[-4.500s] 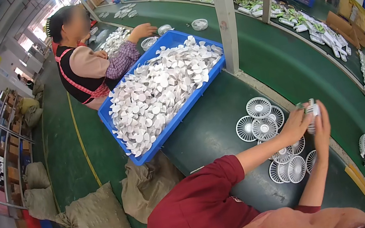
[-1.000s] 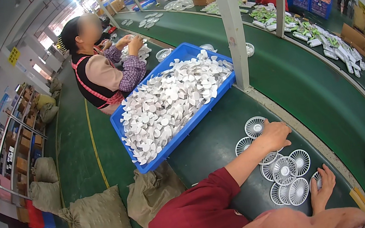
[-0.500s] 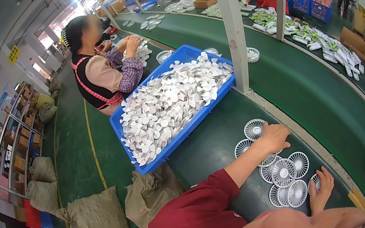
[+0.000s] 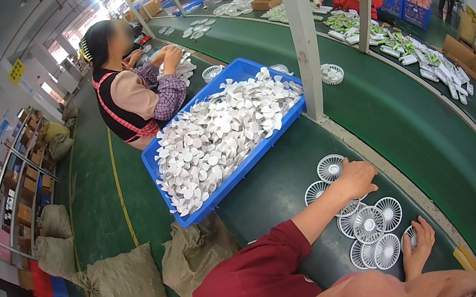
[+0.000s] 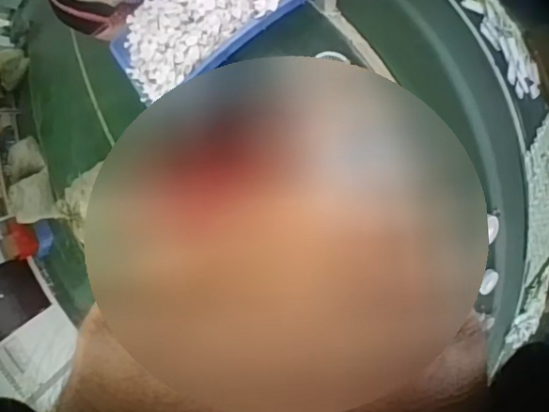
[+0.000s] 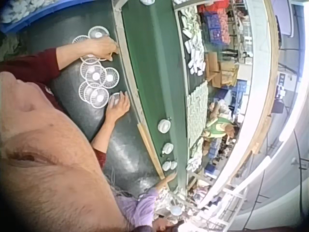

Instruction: Assembling small circular plastic components, possibly fan grills, on a factory production line.

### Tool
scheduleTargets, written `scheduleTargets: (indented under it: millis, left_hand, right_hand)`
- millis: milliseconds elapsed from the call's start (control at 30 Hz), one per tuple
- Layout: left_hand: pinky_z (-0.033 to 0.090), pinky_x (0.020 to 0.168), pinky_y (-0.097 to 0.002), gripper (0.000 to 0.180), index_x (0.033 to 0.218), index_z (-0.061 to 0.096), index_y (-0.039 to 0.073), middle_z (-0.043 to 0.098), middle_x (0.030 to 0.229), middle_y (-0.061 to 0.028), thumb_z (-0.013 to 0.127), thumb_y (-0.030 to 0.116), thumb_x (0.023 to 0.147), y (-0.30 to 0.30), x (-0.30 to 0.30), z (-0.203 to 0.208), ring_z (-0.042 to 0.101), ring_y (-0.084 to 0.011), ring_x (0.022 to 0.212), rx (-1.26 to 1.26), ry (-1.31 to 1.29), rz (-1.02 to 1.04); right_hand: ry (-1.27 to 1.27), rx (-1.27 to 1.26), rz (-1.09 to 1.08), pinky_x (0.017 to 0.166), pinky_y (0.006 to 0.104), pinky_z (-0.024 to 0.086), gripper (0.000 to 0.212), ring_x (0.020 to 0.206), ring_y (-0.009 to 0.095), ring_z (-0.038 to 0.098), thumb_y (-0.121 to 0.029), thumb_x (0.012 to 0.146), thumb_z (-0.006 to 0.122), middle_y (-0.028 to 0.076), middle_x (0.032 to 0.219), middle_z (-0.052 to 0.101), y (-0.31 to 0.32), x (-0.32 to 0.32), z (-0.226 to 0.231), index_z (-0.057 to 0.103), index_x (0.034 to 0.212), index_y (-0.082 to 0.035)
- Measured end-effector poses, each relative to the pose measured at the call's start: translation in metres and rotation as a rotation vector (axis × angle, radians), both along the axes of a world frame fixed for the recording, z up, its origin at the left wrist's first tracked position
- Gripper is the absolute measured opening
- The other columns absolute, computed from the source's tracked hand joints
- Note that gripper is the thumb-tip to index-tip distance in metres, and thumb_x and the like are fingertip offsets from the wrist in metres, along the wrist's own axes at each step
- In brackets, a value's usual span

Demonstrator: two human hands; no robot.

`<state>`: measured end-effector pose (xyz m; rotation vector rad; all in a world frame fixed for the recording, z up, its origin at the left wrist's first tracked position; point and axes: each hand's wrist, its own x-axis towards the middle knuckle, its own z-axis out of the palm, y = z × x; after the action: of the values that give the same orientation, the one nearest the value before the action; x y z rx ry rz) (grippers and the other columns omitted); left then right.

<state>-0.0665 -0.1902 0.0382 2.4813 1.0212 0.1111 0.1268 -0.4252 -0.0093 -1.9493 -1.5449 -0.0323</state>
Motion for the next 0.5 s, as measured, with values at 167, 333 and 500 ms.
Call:
scheduleTargets:
  millis: [167,333,500]
  left_hand:
    - [0.036,0.101,-0.0631,0.045,0.115,0.067,0.011,0.063,0.123,-0.0124,0.075,0.033,0.077,0.0029,0.0009,-0.0039,0.059,-0.0301,0.115,0.024,0.005,0.006]
    - [0.035,0.101,-0.0633,0.044,0.116,0.066,0.01,0.062,0.125,-0.0128,0.074,0.032,0.078,0.0055,-0.0002,-0.007,0.059,-0.0301,0.116,0.043,-0.011,0.005]
    - [0.035,0.102,-0.0639,0.044,0.117,0.066,0.01,0.061,0.125,-0.013,0.073,0.031,0.079,0.0036,-0.0005,-0.004,0.059,-0.0305,0.116,0.024,-0.022,-0.01]
  right_hand:
    - [0.014,0.014,0.001,0.104,0.0449,0.035,0.04,0.12,0.035,0.05,-0.005,0.071,0.07,0.015,0.128,0.057,0.0033,-0.0024,0.0036,0.063,0.111,-0.003]
    - [0.005,0.029,-0.004,0.104,0.0445,0.035,0.041,0.12,0.035,0.05,-0.005,0.07,0.071,0.014,0.128,0.057,0.0061,-0.0033,0.0046,0.063,0.111,-0.005]
    - [0.01,0.02,-0.021,0.105,0.0438,0.034,0.04,0.12,0.034,0.051,-0.005,0.072,0.069,0.013,0.127,0.058,0.0036,-0.0034,0.0054,0.063,0.112,-0.006]
